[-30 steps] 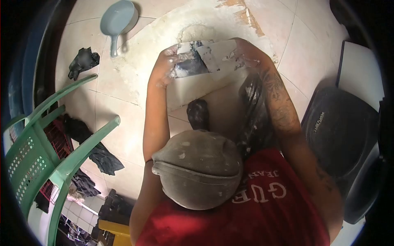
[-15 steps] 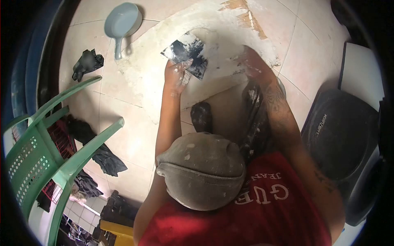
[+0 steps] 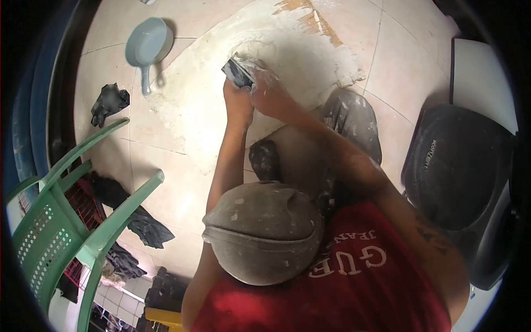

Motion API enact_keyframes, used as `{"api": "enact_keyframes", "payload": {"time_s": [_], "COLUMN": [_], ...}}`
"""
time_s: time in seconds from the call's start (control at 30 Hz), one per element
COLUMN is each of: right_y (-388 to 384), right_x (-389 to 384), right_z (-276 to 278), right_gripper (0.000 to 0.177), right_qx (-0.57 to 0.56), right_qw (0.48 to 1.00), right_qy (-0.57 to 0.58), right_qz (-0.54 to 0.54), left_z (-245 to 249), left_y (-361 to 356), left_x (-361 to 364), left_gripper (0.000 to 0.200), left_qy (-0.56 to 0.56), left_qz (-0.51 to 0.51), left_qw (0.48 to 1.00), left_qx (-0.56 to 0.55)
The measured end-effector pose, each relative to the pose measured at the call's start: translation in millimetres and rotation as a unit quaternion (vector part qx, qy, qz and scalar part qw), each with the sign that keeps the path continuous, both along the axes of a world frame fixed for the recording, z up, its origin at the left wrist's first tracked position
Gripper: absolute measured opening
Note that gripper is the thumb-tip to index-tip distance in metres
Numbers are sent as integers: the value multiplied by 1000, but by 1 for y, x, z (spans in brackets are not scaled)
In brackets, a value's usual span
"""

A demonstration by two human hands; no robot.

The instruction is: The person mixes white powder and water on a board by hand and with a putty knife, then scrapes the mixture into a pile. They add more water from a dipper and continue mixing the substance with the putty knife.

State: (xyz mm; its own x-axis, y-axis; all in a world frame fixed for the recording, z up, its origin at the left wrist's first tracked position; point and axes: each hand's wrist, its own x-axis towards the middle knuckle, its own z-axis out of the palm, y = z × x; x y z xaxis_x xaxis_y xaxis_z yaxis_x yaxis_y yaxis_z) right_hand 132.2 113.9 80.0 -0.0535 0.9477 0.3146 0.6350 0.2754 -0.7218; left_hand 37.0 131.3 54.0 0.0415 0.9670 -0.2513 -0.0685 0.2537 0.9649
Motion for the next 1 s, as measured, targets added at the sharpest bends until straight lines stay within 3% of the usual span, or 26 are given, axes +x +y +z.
{"api": "enact_keyframes", "payload": {"time_s": [0.03, 0.13, 0.23, 0.33, 0.43, 0.53, 0.57, 0.63, 0.7, 0.73, 0.83, 0.93, 1.0], "right_y": [-1, -5, 0, 10, -7, 2, 11, 30, 27, 36, 20, 19, 13], "right_x": [-2, 2, 4, 14, 3, 10, 21, 49, 65, 83, 124, 131, 137], "right_z": [-6, -8, -20, -20, -10, -29, -30, -9, -1, -32, -24, -20, -55], "right_gripper": [41, 43, 44, 49, 48, 41, 42, 45, 45, 45, 39, 50, 50], "right_qx": [47, -10, 12, -78, -49, -31, -119, -292, -328, -386, -400, -449, -410], "right_qw": [999, 996, 999, 995, 999, 996, 992, 952, 911, 899, 873, 833, 878], "right_qy": [-26, 67, -43, -51, 1, -45, -1, 90, 244, 203, 278, 325, 239], "right_qz": [-8, 58, -7, 33, -2, -66, -35, 30, -50, -41, -6, 0, 61], "left_z": [0, 16, 22, 11, 21, 19, 12, 13, 19, 20, 21, 22, 24], "left_y": [0, 0, -3, 0, 0, 4, 6, 9, 11, 13, 16, 18, 18], "left_x": [1, 4, 5, 4, 0, -14, -21, -31, -39, -45, -55, -55, -46], "left_gripper": [39, 37, 35, 35, 37, 39, 30, 31, 28, 28, 23, 13, 8], "left_qy": [-25, 6, -10, 83, 31, -10, -72, -134, -182, -156, -107, -27, -24], "left_qz": [13, -5, -13, -39, -34, -38, -19, 13, 26, 17, -5, -63, -72], "left_qw": [999, 1000, 998, 995, 999, 997, 994, 987, 978, 983, 989, 993, 993], "left_qx": [-27, -17, -53, 43, -21, -60, -74, -85, -96, -96, -100, -94, -88]}}
